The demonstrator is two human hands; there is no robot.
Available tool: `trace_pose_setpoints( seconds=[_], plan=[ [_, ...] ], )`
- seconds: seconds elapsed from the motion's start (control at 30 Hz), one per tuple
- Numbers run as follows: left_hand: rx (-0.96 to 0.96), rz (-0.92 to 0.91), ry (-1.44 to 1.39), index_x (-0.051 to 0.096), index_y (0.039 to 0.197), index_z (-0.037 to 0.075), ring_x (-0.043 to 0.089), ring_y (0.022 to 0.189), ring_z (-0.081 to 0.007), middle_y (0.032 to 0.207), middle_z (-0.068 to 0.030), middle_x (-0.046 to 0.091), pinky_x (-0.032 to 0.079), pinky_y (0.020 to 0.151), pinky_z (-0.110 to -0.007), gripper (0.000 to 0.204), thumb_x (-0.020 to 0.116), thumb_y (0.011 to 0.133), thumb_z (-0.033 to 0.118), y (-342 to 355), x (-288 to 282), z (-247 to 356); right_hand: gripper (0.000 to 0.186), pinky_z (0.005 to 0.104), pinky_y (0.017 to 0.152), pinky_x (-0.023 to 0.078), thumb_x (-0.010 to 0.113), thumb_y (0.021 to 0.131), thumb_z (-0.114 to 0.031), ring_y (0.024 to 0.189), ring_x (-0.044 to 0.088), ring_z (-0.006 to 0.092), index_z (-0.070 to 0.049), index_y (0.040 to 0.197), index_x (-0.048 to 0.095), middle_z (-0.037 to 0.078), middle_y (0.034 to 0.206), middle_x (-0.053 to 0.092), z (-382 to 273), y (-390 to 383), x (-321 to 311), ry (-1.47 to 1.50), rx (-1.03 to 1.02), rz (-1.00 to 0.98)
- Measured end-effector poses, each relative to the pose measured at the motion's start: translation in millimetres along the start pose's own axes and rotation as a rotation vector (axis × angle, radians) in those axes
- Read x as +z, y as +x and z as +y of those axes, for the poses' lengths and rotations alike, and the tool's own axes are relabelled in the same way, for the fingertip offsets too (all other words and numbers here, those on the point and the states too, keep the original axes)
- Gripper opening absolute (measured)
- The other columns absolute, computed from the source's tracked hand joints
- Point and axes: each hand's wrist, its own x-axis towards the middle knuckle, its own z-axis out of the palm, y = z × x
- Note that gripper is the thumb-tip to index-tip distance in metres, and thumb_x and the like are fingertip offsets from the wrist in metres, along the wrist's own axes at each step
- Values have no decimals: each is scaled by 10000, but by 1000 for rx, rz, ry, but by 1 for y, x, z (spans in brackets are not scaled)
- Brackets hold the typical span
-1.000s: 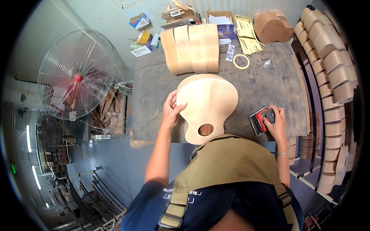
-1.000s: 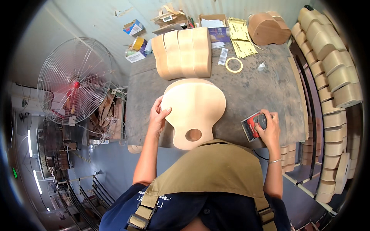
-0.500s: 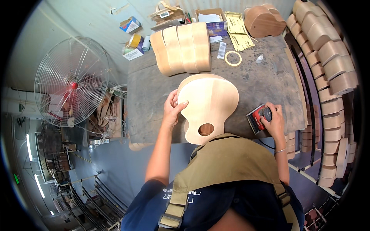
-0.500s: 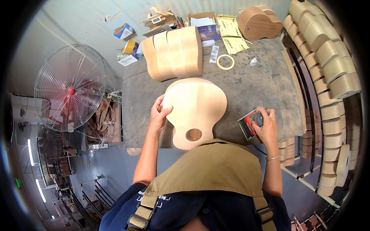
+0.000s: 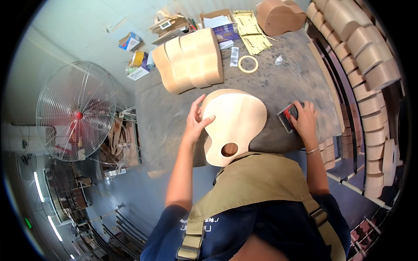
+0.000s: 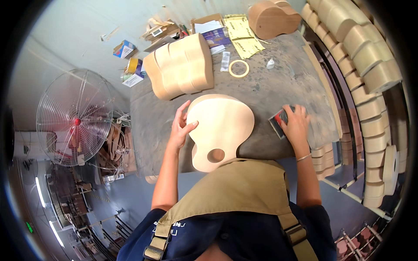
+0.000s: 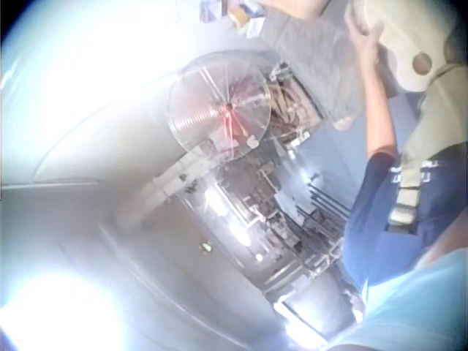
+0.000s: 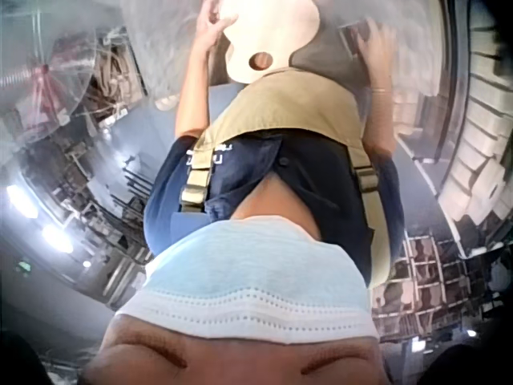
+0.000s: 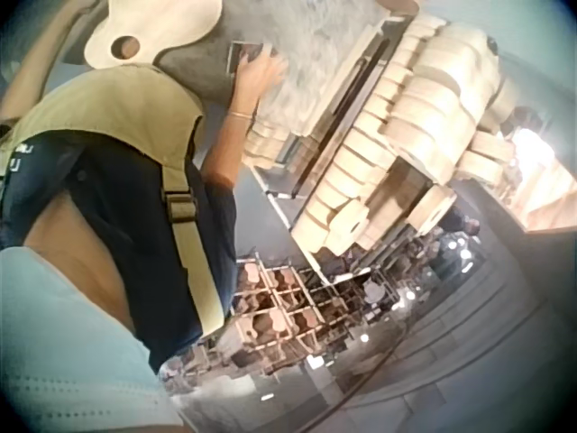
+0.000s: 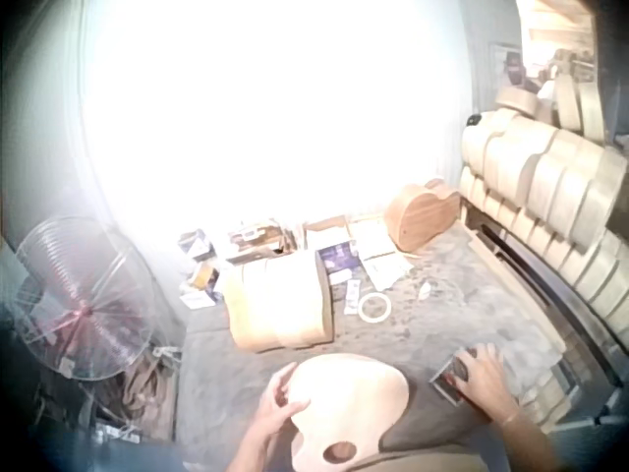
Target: The person uses a red electric sander to smooth the edges and surfaces of a light-colored wooden guitar body. They rotate the body to access different areas, including the sound hole and curves, and briefly apply a white substance from a bottle before resuming sanding.
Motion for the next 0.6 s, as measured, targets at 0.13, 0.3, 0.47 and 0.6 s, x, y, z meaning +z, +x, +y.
trace_pose_setpoints(
  seconds=[0.13, 0.3, 0.47, 0.6],
  plan=[
    [200, 20, 217, 419, 1658, 74, 613, 1309, -249, 1416, -140, 618, 493, 1107, -378, 895, 845, 874, 136, -3, 33, 9, 505, 475, 1083, 462, 799, 929, -206, 1374, 560, 373, -126, 1404, 648, 174, 1434, 621, -32, 29, -3, 247, -185, 45],
    [421, 133, 477, 448, 1650, 59, 564, 1133, -267, 1240, -118, 580, 476, 1035, -399, 906, 861, 853, 187, -19, 63, 22, 552, 403, 1171, 424, 733, 1024, -242, 1412, 560, 298, -115, 1536, 573, 141, 1508, 609, -68, 57, 7, 1158, -14, -282],
    [500, 148, 837, 504, 1622, 99, 533, 1218, -232, 1201, -91, 534, 484, 999, -359, 854, 862, 853, 197, -39, 69, 43, 582, 366, 1169, 435, 707, 1052, -209, 1405, 546, 206, -71, 1583, 513, 111, 1564, 558, -83, 74, 9, 1131, -193, -232],
    [382, 220, 624, 680, 1462, 94, 545, 1218, -228, 1305, -110, 582, 471, 1022, -354, 580, 814, 900, 144, -37, 69, 67, 587, 382, 1162, 447, 758, 1002, -222, 1387, 572, 248, -68, 1536, 568, 130, 1505, 606, -99, 77, -4, 1024, -225, -258]
  ],
)
